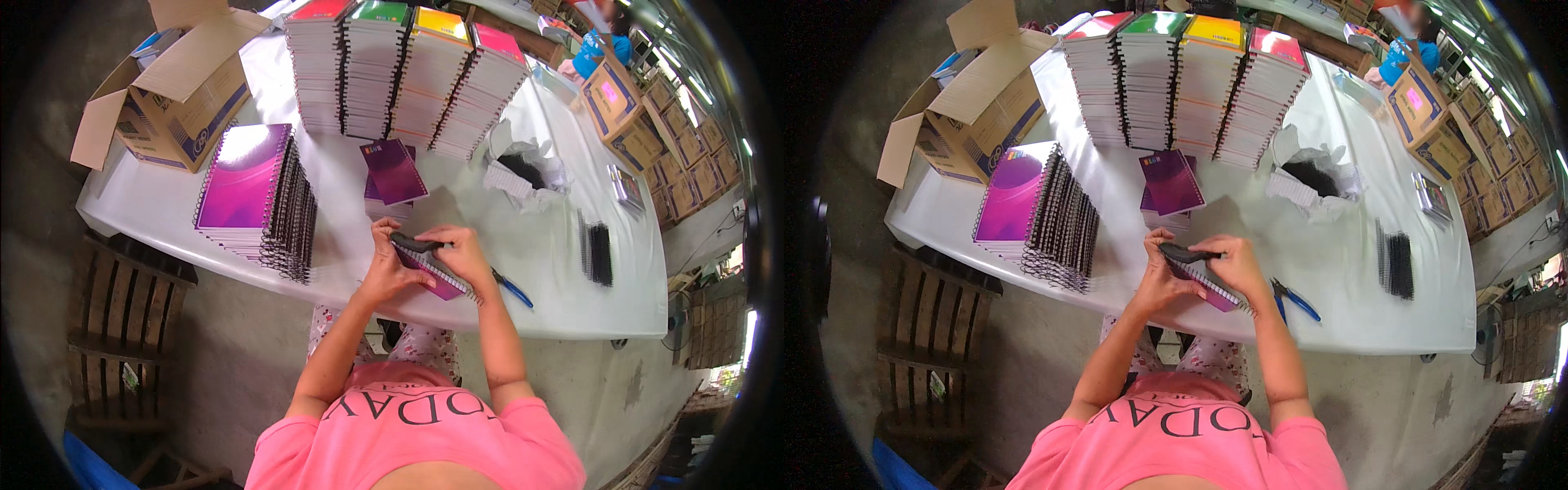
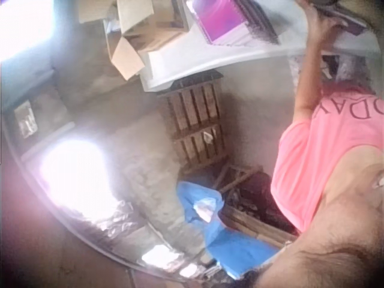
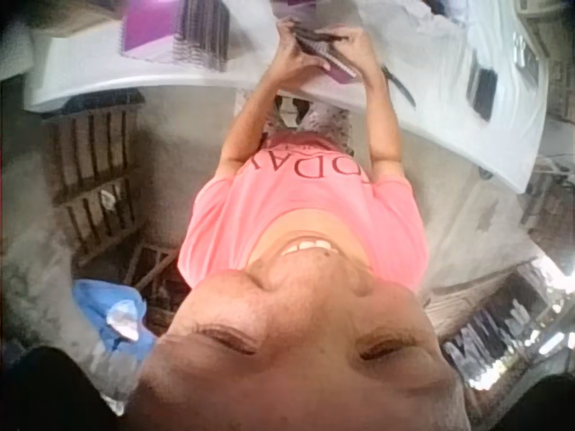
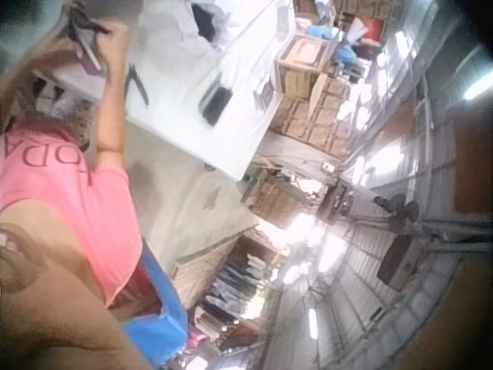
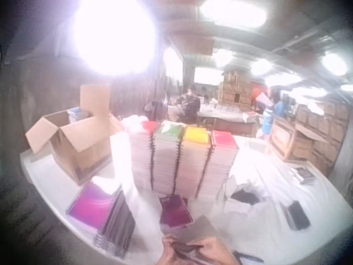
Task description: The person trims the excess spiral binding wire from a series of notebooks using a pair of snips and places each completed notebook onto a stack.
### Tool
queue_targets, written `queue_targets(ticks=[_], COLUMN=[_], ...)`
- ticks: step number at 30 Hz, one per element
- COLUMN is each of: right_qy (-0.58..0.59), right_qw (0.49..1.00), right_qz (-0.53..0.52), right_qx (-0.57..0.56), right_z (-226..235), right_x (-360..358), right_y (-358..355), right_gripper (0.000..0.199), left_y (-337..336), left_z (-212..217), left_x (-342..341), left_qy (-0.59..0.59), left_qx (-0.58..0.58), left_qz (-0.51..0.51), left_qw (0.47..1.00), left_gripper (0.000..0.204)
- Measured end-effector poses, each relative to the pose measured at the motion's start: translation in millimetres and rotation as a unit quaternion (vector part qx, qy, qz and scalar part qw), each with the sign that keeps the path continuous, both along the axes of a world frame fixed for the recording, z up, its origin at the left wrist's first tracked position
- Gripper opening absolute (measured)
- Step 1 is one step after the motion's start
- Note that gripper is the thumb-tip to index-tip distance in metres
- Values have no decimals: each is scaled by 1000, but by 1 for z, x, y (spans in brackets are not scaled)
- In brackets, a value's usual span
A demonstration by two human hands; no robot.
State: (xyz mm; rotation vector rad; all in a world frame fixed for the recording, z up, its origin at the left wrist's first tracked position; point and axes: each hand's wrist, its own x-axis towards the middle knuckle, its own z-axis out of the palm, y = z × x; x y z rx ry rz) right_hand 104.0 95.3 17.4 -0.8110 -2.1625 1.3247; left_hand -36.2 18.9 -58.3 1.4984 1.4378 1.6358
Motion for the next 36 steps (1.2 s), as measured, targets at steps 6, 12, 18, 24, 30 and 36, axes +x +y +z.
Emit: queue_targets(ticks=[6,12,18,24,30,36], right_qy=[-29,-191,-378,-269,-95,-134], right_qw=[998,898,826,862,941,918], right_qz=[-20,-311,-352,-320,-240,-185], right_qx=[58,247,224,287,218,323], right_z=[4,-29,-31,-63,20,51], right_x=[12,122,132,131,68,33], right_y=[-2,29,-72,-94,-112,-119], right_gripper=[41,48,59,50,39,36], left_y=[2,-5,-14,-11,-19,-28], left_z=[-1,1,8,21,11,38], left_x=[2,0,-5,14,13,15], left_qy=[25,-139,-216,-231,-259,-154], left_qx=[20,-71,-39,-44,-26,81], left_qz=[8,-69,-90,56,68,110], left_qw=[999,985,971,970,963,979], left_gripper=[105,69,34,31,26,31])
